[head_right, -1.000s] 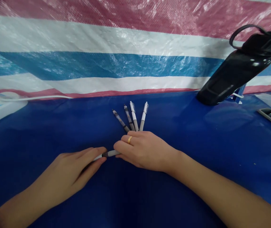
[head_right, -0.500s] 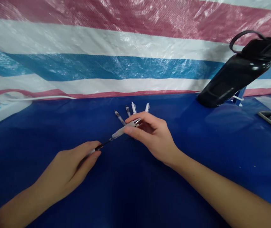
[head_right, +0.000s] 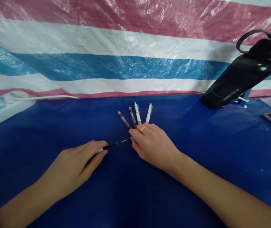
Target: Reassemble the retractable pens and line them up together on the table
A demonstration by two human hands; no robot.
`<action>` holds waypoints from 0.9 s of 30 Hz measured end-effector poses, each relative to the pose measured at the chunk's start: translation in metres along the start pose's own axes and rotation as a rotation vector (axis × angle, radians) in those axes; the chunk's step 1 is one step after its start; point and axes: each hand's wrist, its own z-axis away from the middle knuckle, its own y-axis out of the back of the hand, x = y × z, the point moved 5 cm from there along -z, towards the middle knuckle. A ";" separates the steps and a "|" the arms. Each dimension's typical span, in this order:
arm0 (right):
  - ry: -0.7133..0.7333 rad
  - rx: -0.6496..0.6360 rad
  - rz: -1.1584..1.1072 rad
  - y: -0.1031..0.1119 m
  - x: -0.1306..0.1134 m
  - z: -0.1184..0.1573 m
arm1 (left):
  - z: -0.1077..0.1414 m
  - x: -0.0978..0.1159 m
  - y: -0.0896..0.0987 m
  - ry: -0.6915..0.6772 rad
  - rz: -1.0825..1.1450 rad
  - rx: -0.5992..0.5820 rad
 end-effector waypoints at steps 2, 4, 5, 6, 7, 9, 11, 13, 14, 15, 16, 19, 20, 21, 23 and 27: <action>0.007 -0.046 0.031 -0.004 0.002 0.000 | 0.002 0.000 -0.001 -0.025 -0.010 -0.002; 0.008 -0.064 0.036 -0.006 0.003 0.000 | 0.003 0.001 -0.002 -0.039 -0.020 -0.007; 0.012 -0.071 0.038 -0.006 0.003 0.000 | 0.003 0.001 -0.002 -0.045 -0.030 -0.010; 0.018 -0.079 0.041 -0.007 0.003 0.000 | 0.004 0.001 -0.002 -0.050 -0.042 -0.011; 0.027 -0.086 0.043 -0.007 0.002 0.000 | 0.004 0.001 -0.003 -0.054 -0.053 -0.011; 0.048 -0.099 0.046 -0.008 0.001 0.000 | 0.004 0.001 -0.003 -0.057 -0.069 -0.017; 0.067 -0.108 0.052 -0.009 0.000 0.001 | 0.004 0.001 -0.004 -0.058 -0.071 -0.016; 0.080 -0.117 0.063 -0.010 0.000 0.001 | 0.004 0.001 -0.005 -0.063 -0.064 -0.023; 0.087 -0.123 0.068 -0.010 -0.001 0.001 | 0.004 0.001 -0.005 -0.066 -0.063 -0.024; 0.092 -0.131 0.071 -0.011 -0.001 0.002 | 0.004 0.002 -0.006 -0.068 -0.066 -0.025; 0.097 -0.139 0.071 -0.011 -0.001 0.002 | 0.004 0.002 -0.006 -0.071 -0.072 -0.024; 0.100 -0.149 0.052 -0.013 0.000 0.002 | 0.004 0.003 -0.006 -0.082 -0.097 -0.015; 0.097 -0.148 0.039 -0.014 0.000 0.002 | 0.004 0.003 -0.006 -0.084 -0.106 -0.014; 0.092 -0.147 0.022 -0.015 0.000 0.002 | 0.005 0.003 -0.006 -0.084 -0.114 -0.014; 0.076 -0.142 -0.017 -0.016 0.000 0.001 | 0.005 0.003 -0.006 -0.081 -0.131 -0.015; 0.064 -0.132 -0.085 -0.016 -0.001 0.001 | 0.006 0.001 -0.005 -0.071 -0.168 -0.016</action>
